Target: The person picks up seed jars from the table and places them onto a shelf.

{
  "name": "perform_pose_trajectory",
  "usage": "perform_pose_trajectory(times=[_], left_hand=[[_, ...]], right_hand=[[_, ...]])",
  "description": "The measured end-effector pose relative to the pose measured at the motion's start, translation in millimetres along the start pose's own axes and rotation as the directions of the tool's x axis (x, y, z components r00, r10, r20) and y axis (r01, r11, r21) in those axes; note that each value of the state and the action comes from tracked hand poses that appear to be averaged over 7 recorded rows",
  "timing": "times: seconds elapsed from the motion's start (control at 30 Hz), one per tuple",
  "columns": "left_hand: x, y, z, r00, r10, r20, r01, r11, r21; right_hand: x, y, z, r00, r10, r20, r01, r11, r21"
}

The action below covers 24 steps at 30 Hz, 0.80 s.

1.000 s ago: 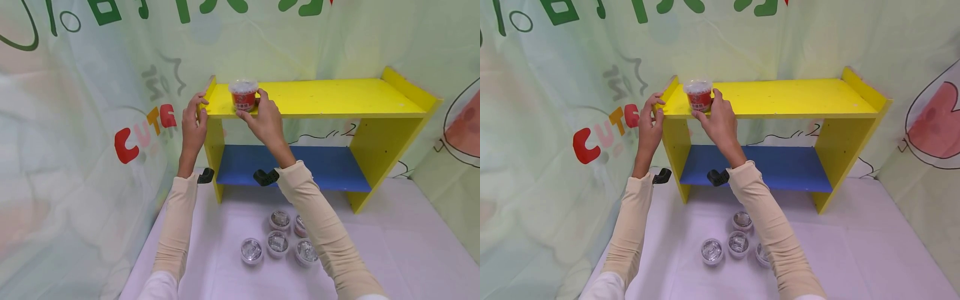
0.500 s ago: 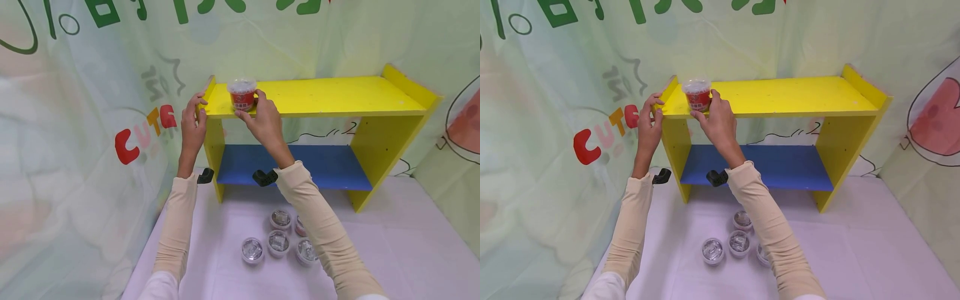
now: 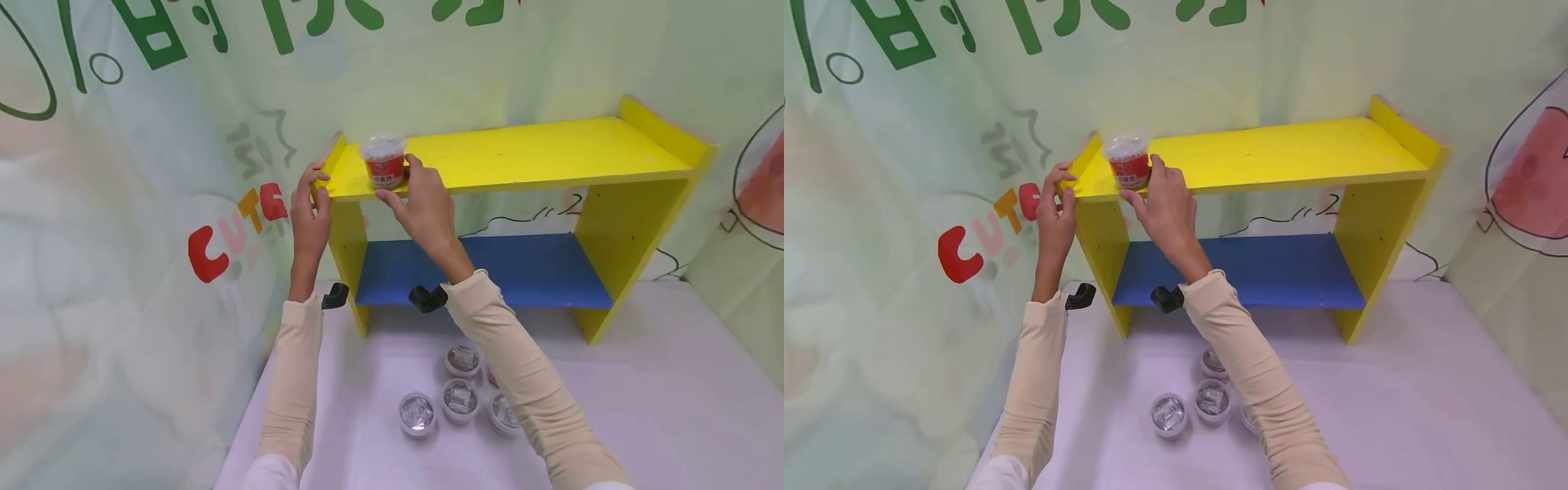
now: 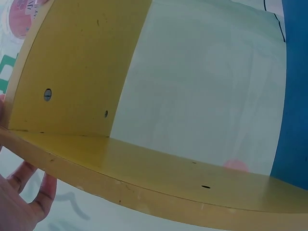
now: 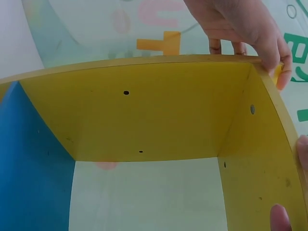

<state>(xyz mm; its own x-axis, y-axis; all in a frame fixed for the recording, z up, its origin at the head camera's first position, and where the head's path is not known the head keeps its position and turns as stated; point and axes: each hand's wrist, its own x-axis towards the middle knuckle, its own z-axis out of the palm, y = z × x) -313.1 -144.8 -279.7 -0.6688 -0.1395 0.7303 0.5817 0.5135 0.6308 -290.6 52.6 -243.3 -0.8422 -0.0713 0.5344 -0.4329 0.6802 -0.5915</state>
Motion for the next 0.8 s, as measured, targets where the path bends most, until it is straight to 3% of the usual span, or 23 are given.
perform_pose_trajectory(times=[0.17, 0.43, 0.6, 0.8], left_hand=[[-7.4, -8.6, -16.8, 1.000, -0.030, -0.006, 0.029, 0.999, -0.024], [-18.0, -22.5, -66.8, 0.997, -0.061, -0.044, 0.059, 0.997, -0.040], [-16.1, -3.2, -93.2, 0.992, -0.051, -0.117, 0.045, 0.998, -0.054], [-11.3, 14.7, -103.0, 0.992, -0.054, -0.110, 0.051, 0.998, -0.027]], right_hand=[[-9, -10, 16.7, 1.000, 0.002, -0.006, -0.002, 1.000, -0.016], [-19, -51, 46.1, 0.999, -0.017, 0.042, 0.018, 1.000, -0.019], [-15, -75, 53.9, 0.995, -0.082, 0.054, 0.085, 0.995, -0.058], [-19, -77, 44.7, 0.996, -0.081, 0.036, 0.085, 0.988, -0.132]])
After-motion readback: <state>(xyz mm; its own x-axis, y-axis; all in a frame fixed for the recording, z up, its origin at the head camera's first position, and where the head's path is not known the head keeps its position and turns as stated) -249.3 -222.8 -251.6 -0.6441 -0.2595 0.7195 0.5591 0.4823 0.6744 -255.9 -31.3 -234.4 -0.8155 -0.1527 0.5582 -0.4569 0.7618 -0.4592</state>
